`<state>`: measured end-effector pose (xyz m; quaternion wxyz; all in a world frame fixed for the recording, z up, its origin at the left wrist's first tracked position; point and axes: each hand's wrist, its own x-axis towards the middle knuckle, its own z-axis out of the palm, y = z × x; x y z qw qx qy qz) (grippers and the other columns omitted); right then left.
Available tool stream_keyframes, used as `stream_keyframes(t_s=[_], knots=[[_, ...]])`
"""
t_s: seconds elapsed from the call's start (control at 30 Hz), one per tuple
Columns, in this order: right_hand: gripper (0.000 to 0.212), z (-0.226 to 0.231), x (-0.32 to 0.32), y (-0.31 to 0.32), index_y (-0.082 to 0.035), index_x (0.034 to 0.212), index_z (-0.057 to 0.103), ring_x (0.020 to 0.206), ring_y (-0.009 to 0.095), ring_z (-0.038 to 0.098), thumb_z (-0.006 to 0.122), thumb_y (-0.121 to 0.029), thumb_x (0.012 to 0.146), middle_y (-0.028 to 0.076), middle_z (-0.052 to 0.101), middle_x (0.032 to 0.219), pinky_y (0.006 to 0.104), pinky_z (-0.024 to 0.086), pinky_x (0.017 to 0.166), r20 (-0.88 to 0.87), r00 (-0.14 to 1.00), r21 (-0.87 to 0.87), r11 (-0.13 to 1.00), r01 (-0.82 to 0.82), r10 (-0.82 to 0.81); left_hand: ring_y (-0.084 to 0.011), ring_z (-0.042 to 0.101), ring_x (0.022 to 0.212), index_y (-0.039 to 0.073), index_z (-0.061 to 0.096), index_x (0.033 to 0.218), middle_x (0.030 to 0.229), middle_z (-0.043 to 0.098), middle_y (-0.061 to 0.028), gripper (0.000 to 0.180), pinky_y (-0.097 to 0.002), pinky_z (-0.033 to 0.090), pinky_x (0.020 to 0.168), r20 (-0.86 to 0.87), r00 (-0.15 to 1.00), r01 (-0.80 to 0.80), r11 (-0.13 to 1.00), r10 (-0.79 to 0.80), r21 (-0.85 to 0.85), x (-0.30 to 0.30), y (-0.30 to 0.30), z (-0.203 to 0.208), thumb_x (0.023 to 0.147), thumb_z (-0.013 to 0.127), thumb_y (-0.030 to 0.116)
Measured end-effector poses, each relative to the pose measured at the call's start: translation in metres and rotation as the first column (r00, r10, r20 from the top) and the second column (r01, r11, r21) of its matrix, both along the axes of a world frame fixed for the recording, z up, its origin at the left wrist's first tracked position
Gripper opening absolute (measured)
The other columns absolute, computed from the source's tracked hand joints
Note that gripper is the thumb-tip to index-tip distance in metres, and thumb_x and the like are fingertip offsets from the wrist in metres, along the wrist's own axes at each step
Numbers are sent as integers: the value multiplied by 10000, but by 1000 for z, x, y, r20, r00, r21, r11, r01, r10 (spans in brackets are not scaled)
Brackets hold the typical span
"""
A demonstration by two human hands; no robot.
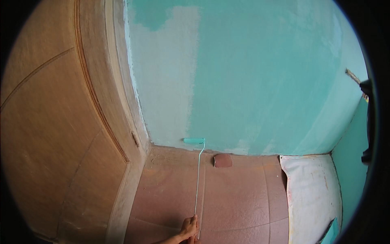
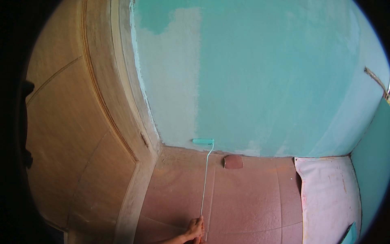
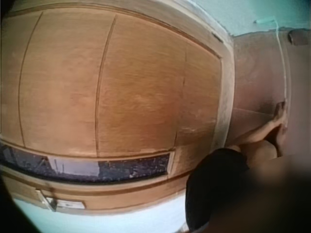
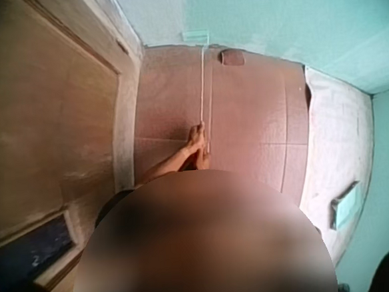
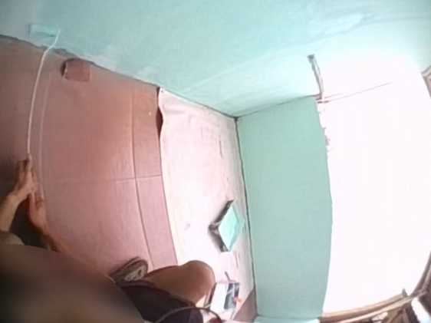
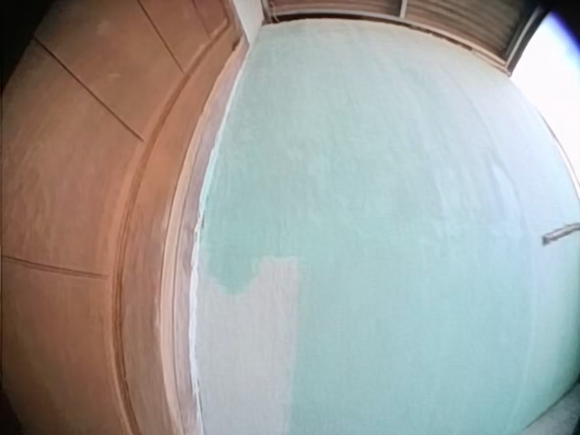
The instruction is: The person paints a wall with light green paint using a roller. They repeatedly dip the roller into a paint tray, apply paint to the wall in vertical strokes, and pour more paint from a bucket into the tray to continue.
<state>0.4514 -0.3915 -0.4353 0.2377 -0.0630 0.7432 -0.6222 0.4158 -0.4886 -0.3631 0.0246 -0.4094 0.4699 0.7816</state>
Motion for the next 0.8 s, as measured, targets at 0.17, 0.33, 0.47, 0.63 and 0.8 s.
stream_keyframes(t_s=[0.17, 0.33, 0.47, 0.63, 0.8], knots=[[497, 12, -7, -7, 8, 790, 567, 594, 151, 476, 420, -413, 1009, 35, 502, 630, 351, 388, 502, -11, 999, -72, 996, -43, 42, -119, 393, 380, 57, 424, 660, 510, 412, -34, 516, -287, 352, 364, -217, 976, -63, 984, 26, -166, -15, -16, 10, 1040, 385, 404], [494, 42, -9, -12, 5, 777, 559, 579, 148, 465, 411, -402, 1015, 27, 489, 615, 352, 379, 496, -37, 998, -135, 989, -63, 59, -110, 406, 382, 65, 431, 650, 502, 419, -21, 521, -276, 356, 364, -251, 968, -68, 976, 14, -208, -14, -26, 22, 1040, 382, 408], [490, 55, -5, -16, -2, 764, 561, 559, 148, 448, 398, -385, 1022, 23, 467, 593, 353, 369, 487, -87, 996, -130, 991, -27, 16, -94, 420, 385, 79, 438, 630, 497, 422, -2, 529, -265, 341, 353, -302, 953, -69, 987, 21, -146, -10, -28, 29, 1042, 381, 405], [468, 46, -29, -43, -1, 804, 559, 536, 131, 448, 409, -387, 1022, 31, 481, 595, 329, 364, 471, -140, 990, -237, 972, -8, -26, -108, 397, 380, 54, 425, 660, 507, 416, -28, 539, -269, 350, 365, -407, 913, -70, 974, -24, -213, -27, -44, 52, 1042, 358, 428], [393, 94, -66, -71, -43, 781, 508, 488, 41, 409, 440, -336, 1034, -46, 472, 577, 240, 314, 435, -30, 993, -394, 912, -114, 111, -99, 393, 375, 50, 428, 657, 511, 415, -30, 550, -262, 352, 363, -494, 867, -85, 961, -58, -263, -54, -77, 109, 1045, 342, 431]])
